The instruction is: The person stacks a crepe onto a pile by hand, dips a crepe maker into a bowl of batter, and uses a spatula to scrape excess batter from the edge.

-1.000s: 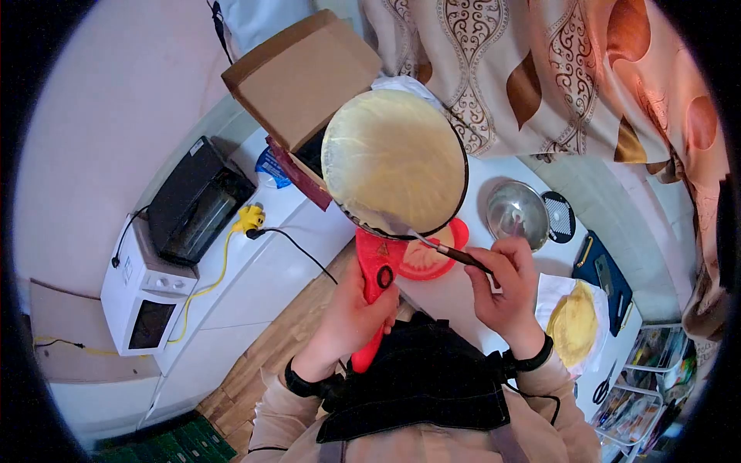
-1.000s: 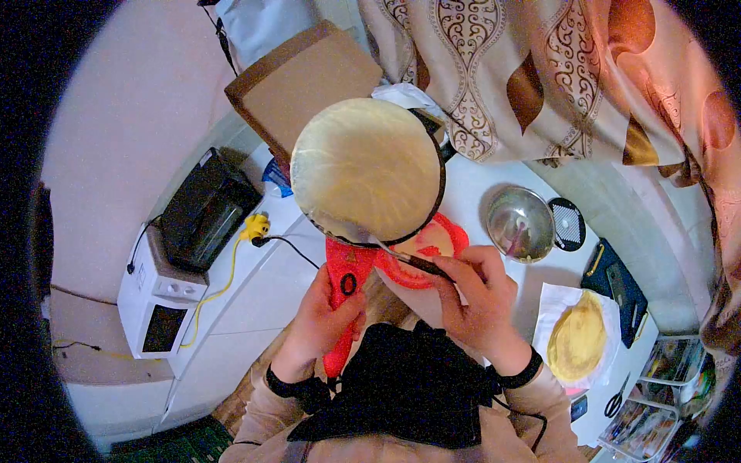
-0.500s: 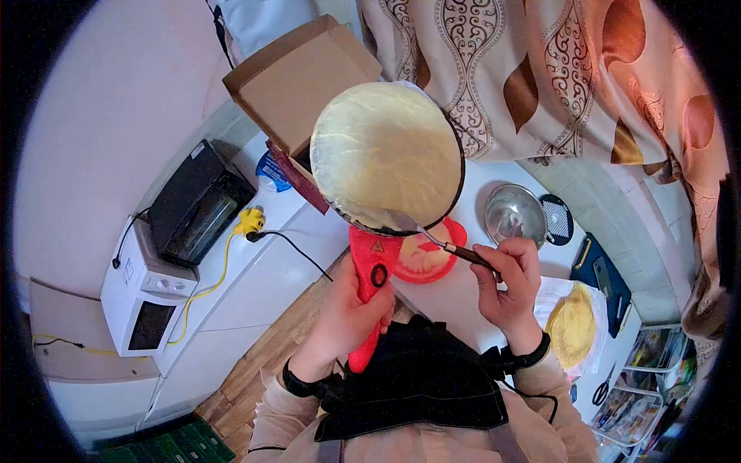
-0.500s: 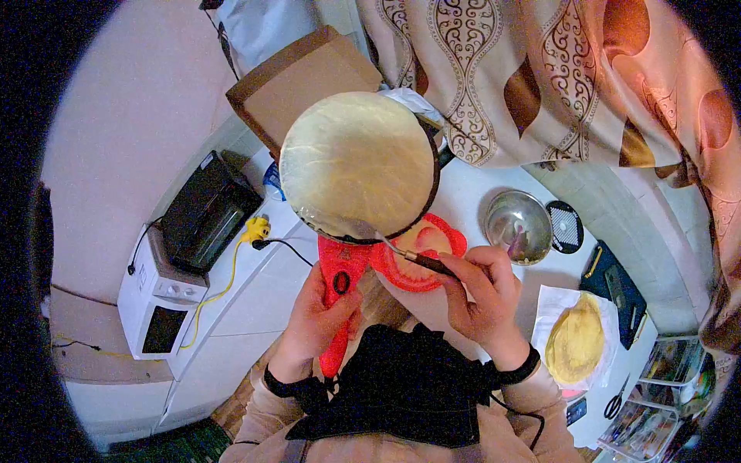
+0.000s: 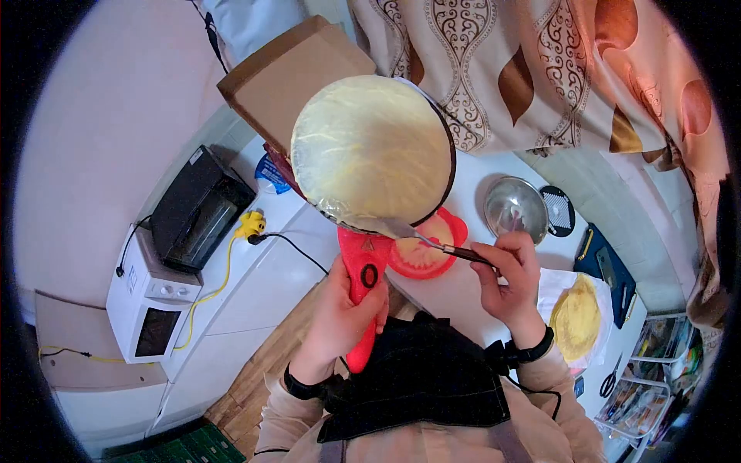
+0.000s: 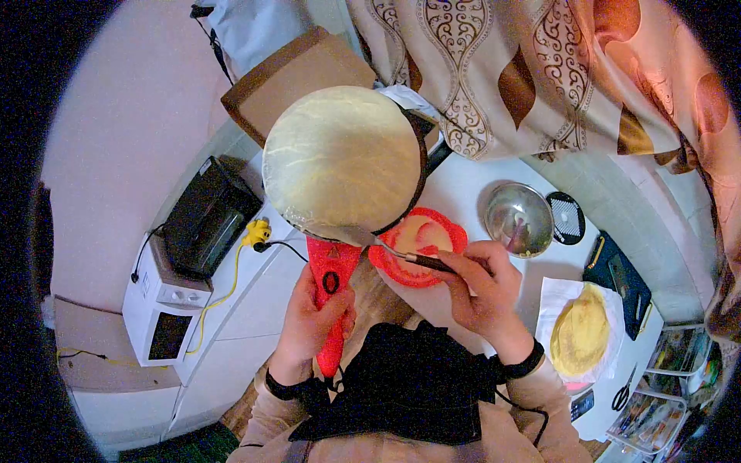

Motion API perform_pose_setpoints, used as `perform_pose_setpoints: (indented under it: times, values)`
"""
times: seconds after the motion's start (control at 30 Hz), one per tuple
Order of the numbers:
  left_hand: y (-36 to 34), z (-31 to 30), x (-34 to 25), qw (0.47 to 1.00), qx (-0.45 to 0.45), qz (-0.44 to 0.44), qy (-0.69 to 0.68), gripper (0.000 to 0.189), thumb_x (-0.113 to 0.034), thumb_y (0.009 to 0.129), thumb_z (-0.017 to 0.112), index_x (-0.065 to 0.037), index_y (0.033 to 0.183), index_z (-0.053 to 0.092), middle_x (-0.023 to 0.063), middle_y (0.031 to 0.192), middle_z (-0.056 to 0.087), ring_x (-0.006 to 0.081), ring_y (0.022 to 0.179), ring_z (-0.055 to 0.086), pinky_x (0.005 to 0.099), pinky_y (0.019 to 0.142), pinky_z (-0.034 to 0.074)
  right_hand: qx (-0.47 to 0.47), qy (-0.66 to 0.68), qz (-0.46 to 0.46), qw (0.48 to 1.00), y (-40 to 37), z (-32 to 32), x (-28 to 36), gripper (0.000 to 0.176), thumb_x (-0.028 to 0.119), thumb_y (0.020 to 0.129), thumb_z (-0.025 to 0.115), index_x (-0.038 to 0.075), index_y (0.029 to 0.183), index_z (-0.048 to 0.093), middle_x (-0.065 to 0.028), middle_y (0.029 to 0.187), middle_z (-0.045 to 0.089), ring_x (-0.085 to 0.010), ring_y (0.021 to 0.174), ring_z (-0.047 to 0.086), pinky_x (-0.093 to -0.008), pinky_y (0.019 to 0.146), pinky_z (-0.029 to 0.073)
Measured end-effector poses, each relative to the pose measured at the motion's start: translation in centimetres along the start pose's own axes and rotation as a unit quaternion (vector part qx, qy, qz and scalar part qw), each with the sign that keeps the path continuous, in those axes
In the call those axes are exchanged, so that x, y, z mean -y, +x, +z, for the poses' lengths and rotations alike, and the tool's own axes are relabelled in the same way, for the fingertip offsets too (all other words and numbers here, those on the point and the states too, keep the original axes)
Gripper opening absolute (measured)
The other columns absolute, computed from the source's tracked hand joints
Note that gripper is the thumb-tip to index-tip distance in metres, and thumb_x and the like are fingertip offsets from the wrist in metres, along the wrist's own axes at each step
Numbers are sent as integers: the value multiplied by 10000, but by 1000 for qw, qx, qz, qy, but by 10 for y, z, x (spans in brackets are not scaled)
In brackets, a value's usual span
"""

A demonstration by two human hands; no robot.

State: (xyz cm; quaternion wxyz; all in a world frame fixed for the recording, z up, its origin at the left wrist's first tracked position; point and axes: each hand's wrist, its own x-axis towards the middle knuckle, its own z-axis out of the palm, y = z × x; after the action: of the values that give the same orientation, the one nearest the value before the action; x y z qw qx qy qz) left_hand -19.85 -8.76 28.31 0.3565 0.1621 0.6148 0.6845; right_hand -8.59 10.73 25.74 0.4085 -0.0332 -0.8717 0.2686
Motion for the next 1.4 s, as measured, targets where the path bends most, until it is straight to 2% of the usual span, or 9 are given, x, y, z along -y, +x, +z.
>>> perform_pose_setpoints:
  times: [0.4, 0.67, 0.73, 0.77, 0.83, 0.9, 0.93, 1.17, 1.4]
  values:
    - [1, -6, -2, 1000, 9, 15, -9, 348, 44, 818, 450, -57, 1123, 316, 47, 721, 467, 122, 490, 498, 242, 418, 410, -31, 2, 35, 999, -4, -9, -11, 251, -18, 641, 681, 53, 877, 635, -71, 771, 458, -161, 572, 472, -244, 483, 387]
    - [1, -22, 17, 994, 35, 80, -63, 424, 73, 797, 431, -68, 1173, 296, 65, 731, 481, 134, 488, 501, 247, 417, 409, -202, -53, 54, 976, -11, -29, -33, 162, 23, 701, 638, 26, 862, 618, -77, 796, 467, -185, 759, 461, -259, 664, 381]
    - [3, -28, 28, 991, 36, 105, -73, 444, 77, 796, 431, -70, 1190, 287, 68, 738, 482, 136, 493, 502, 249, 425, 411, -192, -77, 130, 970, -15, -24, -48, 162, 32, 711, 632, 27, 872, 610, -95, 833, 488, -209, 812, 484, -286, 690, 400]
    - [3, -30, 33, 989, 28, 126, -69, 458, 79, 797, 432, -72, 1201, 279, 71, 749, 485, 137, 502, 504, 253, 437, 416, -150, -92, 123, 977, -26, -16, -74, 164, 50, 737, 613, 36, 900, 607, -117, 857, 537, -233, 832, 530, -309, 698, 426]
    - [1, -35, 47, 988, 26, 137, -64, 472, 80, 798, 433, -75, 1213, 271, 75, 760, 488, 138, 511, 506, 257, 449, 421, -13, -53, 262, 963, -47, 10, -98, 160, 90, 754, 601, 56, 910, 612, -119, 870, 577, -265, 824, 568, -329, 693, 454]
    - [-2, -42, 61, 988, -53, 129, -64, 477, 80, 808, 435, -76, 1225, 263, 81, 781, 493, 141, 531, 508, 268, 474, 432, 58, -149, 197, 967, -82, 43, -124, 140, 130, 760, 598, 75, 888, 613, -98, 848, 591, -293, 785, 578, -338, 668, 468]
    - [-3, -47, 61, 991, -29, 124, -49, 452, 76, 817, 438, -74, 1210, 273, 85, 785, 495, 144, 541, 510, 274, 482, 440, 98, -154, 242, 953, -93, 54, -128, 133, 154, 754, 601, 80, 865, 601, -79, 857, 591, -296, 788, 576, -359, 673, 472]
    - [-21, -67, 82, 987, -58, 135, -59, 409, 84, 811, 448, -61, 1158, 287, 91, 763, 490, 146, 509, 501, 283, 447, 435, 98, -242, 280, 924, -145, 89, -159, 130, 120, 750, 586, 84, 871, 557, -83, 838, 555, -289, 727, 574, -387, 608, 472]
    - [-29, -73, 95, 988, -86, 124, -36, 409, 110, 796, 442, -60, 1135, 289, 88, 684, 490, 149, 465, 490, 281, 420, 430, 170, -188, 317, 914, -151, 104, -156, 136, 133, 747, 580, 91, 869, 534, -93, 841, 537, -311, 736, 571, -407, 604, 465]
